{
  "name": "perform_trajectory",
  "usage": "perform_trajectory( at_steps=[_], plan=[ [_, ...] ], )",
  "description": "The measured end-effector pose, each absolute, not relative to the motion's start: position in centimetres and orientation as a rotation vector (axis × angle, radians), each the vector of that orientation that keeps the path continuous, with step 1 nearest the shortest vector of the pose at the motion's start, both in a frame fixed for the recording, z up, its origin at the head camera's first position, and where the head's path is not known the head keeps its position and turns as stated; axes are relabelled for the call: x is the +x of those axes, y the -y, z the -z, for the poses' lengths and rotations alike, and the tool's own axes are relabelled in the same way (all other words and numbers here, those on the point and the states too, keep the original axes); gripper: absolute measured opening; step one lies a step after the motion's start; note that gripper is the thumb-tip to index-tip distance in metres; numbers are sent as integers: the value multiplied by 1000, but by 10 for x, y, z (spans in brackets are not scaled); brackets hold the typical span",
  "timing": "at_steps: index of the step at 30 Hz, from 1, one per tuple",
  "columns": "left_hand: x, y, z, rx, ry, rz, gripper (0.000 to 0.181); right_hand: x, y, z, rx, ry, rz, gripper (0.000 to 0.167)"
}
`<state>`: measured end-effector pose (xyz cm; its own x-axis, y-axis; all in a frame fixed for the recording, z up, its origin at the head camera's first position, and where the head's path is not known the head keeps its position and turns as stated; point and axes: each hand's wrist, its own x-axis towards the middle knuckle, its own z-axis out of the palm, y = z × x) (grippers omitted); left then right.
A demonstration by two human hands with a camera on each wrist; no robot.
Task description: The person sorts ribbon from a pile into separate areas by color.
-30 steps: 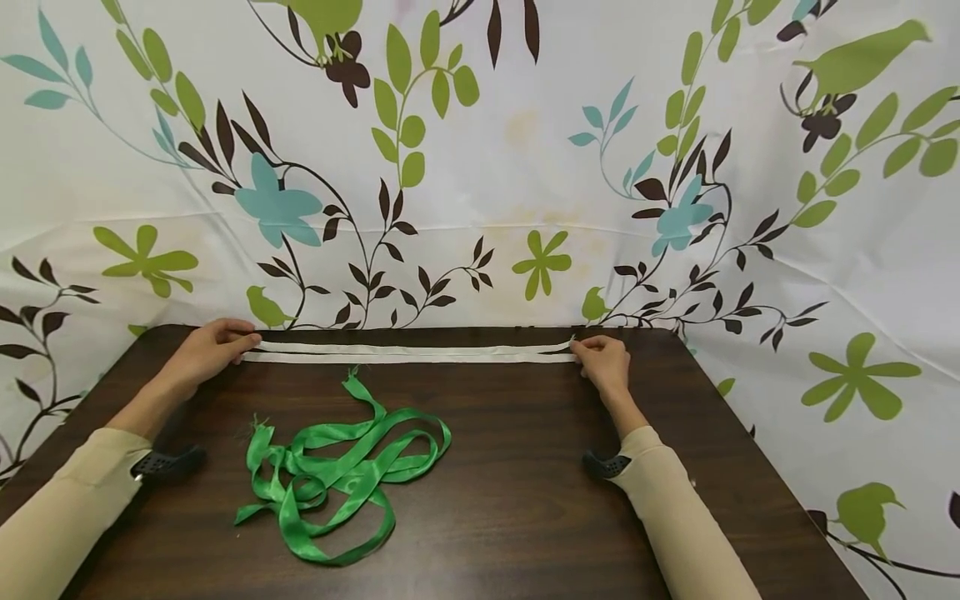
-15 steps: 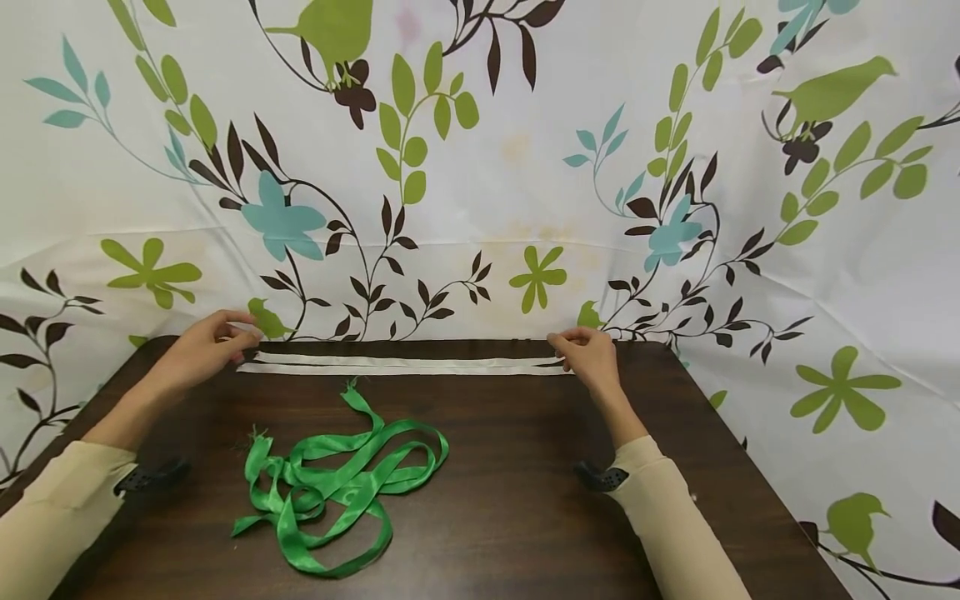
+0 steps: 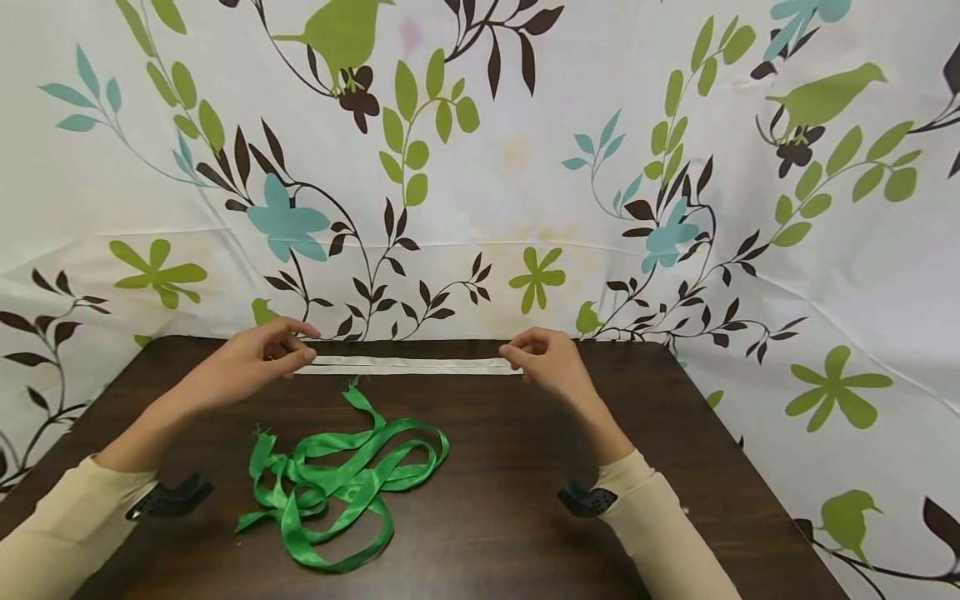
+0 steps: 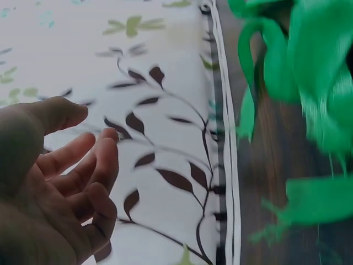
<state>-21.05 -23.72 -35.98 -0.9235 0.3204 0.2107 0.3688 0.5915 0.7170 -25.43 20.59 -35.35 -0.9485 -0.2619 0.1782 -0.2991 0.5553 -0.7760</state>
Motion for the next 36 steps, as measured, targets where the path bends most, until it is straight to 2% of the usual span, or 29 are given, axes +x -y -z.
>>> perform_trajectory(
  at_steps=[6, 13, 24, 26, 32, 36],
  plan=[
    [-192, 214, 359, -752, 2750, 1193, 26, -238, -184, 364, 635, 2791, -1326, 25],
    [-167, 183, 377, -925, 2780, 1250, 23, -219, -172, 403, 820, 2860, -1149, 18],
    [-114, 176, 399, -845, 2894, 1064, 24, -200, -137, 430, 864, 2888, -989, 41],
    [-109, 177, 399, -827, 2898, 1066, 24, -200, -131, 432, 856, 2876, -963, 38],
    [-104, 176, 395, -802, 2900, 1016, 24, -197, -121, 434, 884, 2835, -915, 10],
    [-103, 168, 390, -748, 2870, 939, 22, -193, -117, 428, 898, 2810, -913, 10]
  ],
)
